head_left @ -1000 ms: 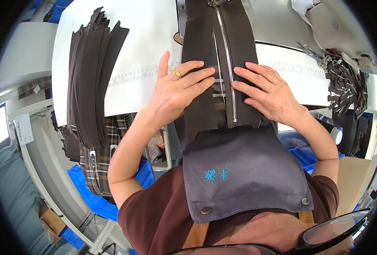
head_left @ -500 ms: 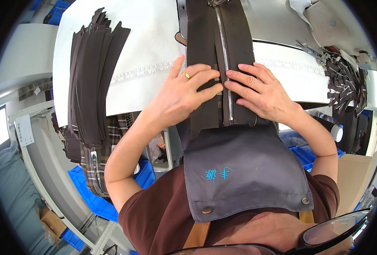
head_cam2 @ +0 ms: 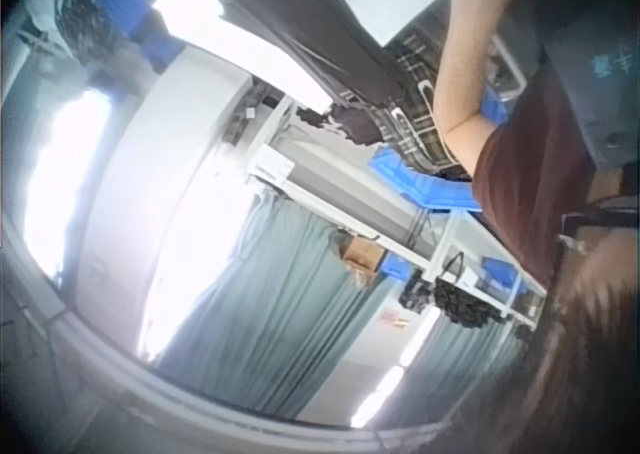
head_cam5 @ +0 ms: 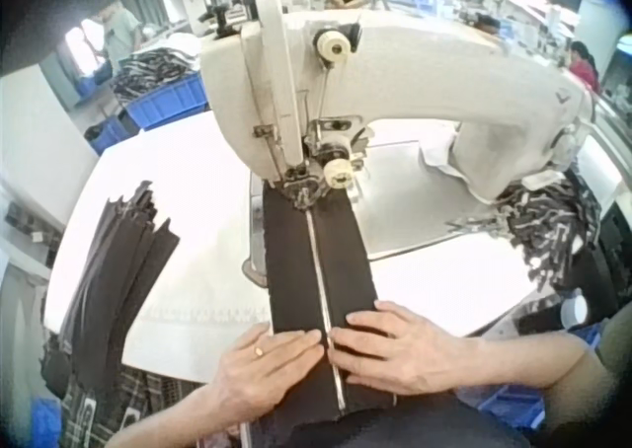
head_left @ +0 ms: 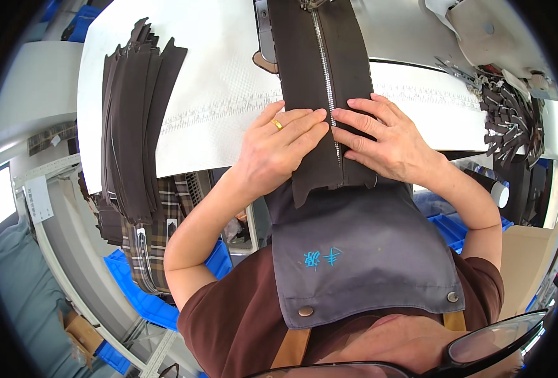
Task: The person operates an industrial sewing machine to stitch a zipper onto a plaid fabric pouch. They guide the fabric under the needle, trim excess thread with scissors, and reposition the item to sew along the zipper's length. The person handles multiple pouches, stacking completed units to the side.
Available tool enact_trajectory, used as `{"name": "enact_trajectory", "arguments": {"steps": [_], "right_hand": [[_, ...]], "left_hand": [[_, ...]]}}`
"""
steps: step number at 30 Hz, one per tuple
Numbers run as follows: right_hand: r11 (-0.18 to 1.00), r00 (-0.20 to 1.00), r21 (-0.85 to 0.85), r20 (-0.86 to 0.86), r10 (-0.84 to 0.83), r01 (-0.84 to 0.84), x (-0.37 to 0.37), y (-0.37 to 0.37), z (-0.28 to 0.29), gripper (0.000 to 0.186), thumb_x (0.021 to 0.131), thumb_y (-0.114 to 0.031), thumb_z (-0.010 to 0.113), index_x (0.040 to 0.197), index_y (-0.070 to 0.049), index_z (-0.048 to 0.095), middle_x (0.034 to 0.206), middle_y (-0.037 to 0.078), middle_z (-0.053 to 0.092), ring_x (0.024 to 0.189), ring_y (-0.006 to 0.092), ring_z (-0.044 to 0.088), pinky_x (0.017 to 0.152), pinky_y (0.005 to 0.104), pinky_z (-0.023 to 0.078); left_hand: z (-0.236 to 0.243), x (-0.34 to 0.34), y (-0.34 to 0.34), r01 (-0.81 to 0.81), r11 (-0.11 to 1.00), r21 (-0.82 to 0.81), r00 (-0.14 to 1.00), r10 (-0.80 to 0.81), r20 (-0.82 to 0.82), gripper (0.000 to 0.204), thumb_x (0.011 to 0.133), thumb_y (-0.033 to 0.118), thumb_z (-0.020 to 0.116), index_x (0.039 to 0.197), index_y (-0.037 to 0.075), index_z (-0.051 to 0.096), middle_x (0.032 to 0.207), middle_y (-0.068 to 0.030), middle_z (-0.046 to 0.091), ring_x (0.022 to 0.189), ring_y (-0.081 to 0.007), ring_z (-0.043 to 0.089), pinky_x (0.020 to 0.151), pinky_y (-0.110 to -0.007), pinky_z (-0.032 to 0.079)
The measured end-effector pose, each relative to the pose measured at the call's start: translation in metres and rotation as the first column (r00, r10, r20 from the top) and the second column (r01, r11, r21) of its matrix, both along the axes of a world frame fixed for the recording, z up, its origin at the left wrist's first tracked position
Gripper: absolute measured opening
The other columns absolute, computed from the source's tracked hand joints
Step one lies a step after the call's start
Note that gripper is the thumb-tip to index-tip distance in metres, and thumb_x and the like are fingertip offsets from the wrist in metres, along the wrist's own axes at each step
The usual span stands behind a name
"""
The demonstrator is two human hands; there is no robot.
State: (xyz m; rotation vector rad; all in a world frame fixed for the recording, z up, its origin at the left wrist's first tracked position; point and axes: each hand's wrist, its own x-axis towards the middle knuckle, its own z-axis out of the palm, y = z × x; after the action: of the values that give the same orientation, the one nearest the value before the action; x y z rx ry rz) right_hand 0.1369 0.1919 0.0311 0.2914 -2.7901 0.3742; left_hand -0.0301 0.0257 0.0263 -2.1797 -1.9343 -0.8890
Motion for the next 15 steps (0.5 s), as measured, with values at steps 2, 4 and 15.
{"name": "enact_trajectory", "arguments": {"steps": [2, 4, 15], "right_hand": [[1.0, 1.0, -0.009, -0.008, -0.006, 0.006, 0.001, 0.0, -0.001, 0.043, 0.072, -0.023, 0.072, 0.113, -0.012, 0.061, 0.12, 0.005, 0.054, 0.111, 0.0259, 0.051, 0.092, 0.0427, 0.043], [0.999, 1.0, -0.019, -0.003, -0.025, 0.025, 0.001, -0.001, -0.002, 0.046, 0.073, -0.024, 0.072, 0.116, -0.014, 0.06, 0.12, 0.004, 0.054, 0.111, 0.0255, 0.05, 0.094, 0.0431, 0.042], [0.999, 0.997, -0.045, 0.08, -0.011, 0.015, 0.0, -0.003, 0.001, 0.045, 0.074, -0.023, 0.071, 0.116, -0.015, 0.059, 0.122, 0.005, 0.051, 0.113, 0.0252, 0.048, 0.096, 0.0451, 0.04]], "left_hand": [[0.0, -0.001, -0.002, 0.002, 1.0, -0.027, 1.0, -0.002, 0.009, 0.03, 0.073, 0.006, 0.058, 0.102, 0.005, 0.065, 0.111, -0.0068, 0.065, 0.1, -0.0203, 0.063, 0.093, -0.041, 0.041], [0.0, -0.002, -0.003, 0.009, 0.999, -0.051, 1.0, -0.009, 0.007, 0.031, 0.073, 0.005, 0.058, 0.103, 0.006, 0.064, 0.113, -0.0066, 0.064, 0.101, -0.0201, 0.063, 0.097, -0.041, 0.038], [0.0, -0.051, 0.037, -0.068, 0.992, -0.109, 0.964, 0.037, -0.263, 0.035, 0.08, 0.008, 0.06, 0.115, 0.011, 0.061, 0.117, -0.001, 0.063, 0.113, -0.0204, 0.055, 0.105, -0.057, 0.021]]}}
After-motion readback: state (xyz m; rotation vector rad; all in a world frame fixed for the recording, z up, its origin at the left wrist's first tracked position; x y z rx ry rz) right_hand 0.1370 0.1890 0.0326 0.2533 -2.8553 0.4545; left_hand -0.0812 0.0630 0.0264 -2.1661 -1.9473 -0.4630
